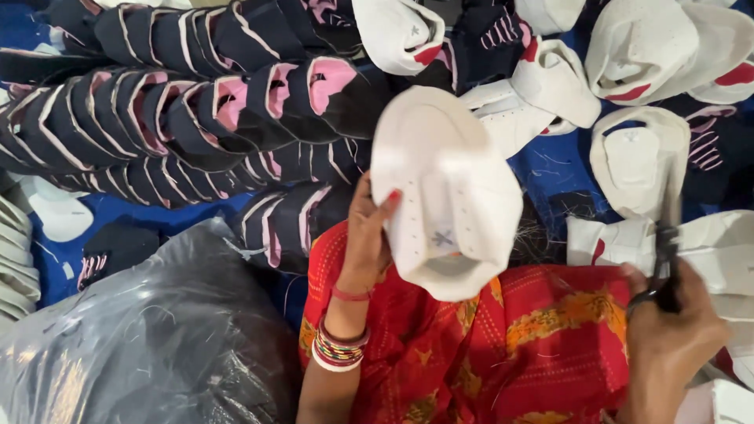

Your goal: The person trims excess material from the white shoe upper components using scissors.

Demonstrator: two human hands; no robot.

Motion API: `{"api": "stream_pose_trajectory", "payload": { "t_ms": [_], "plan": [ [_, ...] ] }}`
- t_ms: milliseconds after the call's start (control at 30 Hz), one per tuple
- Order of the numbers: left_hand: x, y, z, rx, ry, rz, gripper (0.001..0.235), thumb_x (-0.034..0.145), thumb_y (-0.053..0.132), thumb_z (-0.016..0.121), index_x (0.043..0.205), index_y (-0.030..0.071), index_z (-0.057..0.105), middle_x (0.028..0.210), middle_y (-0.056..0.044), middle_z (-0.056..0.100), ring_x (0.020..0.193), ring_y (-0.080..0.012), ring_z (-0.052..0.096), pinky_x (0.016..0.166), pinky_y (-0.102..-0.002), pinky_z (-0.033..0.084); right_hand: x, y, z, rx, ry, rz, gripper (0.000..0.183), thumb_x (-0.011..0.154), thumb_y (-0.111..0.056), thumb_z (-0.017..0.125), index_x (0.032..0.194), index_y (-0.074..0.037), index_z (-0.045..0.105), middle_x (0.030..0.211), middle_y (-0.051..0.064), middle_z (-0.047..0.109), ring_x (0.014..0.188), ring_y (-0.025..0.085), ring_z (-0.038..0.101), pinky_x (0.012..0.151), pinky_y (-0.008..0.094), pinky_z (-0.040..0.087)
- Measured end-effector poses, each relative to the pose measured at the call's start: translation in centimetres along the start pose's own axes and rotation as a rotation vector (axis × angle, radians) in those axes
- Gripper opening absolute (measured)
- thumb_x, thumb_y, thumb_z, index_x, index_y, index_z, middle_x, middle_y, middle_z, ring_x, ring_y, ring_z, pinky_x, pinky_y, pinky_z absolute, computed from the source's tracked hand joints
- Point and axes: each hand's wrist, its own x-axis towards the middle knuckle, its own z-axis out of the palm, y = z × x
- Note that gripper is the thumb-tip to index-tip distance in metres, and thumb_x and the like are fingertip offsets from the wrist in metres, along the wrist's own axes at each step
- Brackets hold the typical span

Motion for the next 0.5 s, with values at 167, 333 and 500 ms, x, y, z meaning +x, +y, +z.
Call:
{"api": "stream_pose_trajectory", "payload": {
  "t_ms": [167, 333, 500],
  "plan": [
    [0.5, 0.9, -1.9, -0.055, 0.087, 0.005, 0.037, 0.107, 0.018, 0.063, 0.137, -0.002, 0.055, 0.116, -0.014, 0.068, 0.096, -0.0189, 0.068, 0.083, -0.033, 0.057, -4.0, -0.8, 3.0, 1.14, -0.382, 0.266, 0.056, 0.096, -0.02, 0.077, 0.142, 0.001, 0.053, 0.121, 0.008, 0.064, 0.128, 0.021, 0.071, 0.115, 0.033, 0.054],
    [1.0, -1.6, -0.9, 0.152, 0.054, -0.058, 0.043, 0.101, 0.022, 0.061, 0.138, 0.002, 0.051, 0.118, -0.011, 0.069, 0.104, -0.0177, 0.064, 0.093, -0.03, 0.051, -2.5, -4.9, 7.6, 1.405, -0.438, 0.295, 0.061, 0.092, -0.019, 0.08, 0.143, -0.006, 0.05, 0.119, 0.004, 0.066, 0.109, 0.014, 0.064, 0.095, 0.027, 0.05],
    [-0.9, -0.9, 0.5, 1.312, 0.218, 0.661, 0.038, 0.102, 0.021, 0.066, 0.131, -0.003, 0.057, 0.122, -0.024, 0.063, 0.113, -0.0331, 0.052, 0.103, -0.042, 0.039, -1.1, -8.0, 8.7, 1.465, -0.43, 0.433, 0.044, 0.092, -0.006, 0.082, 0.129, -0.006, 0.058, 0.094, -0.002, 0.065, 0.075, 0.006, 0.057, 0.067, 0.02, 0.045]
  ]
}}
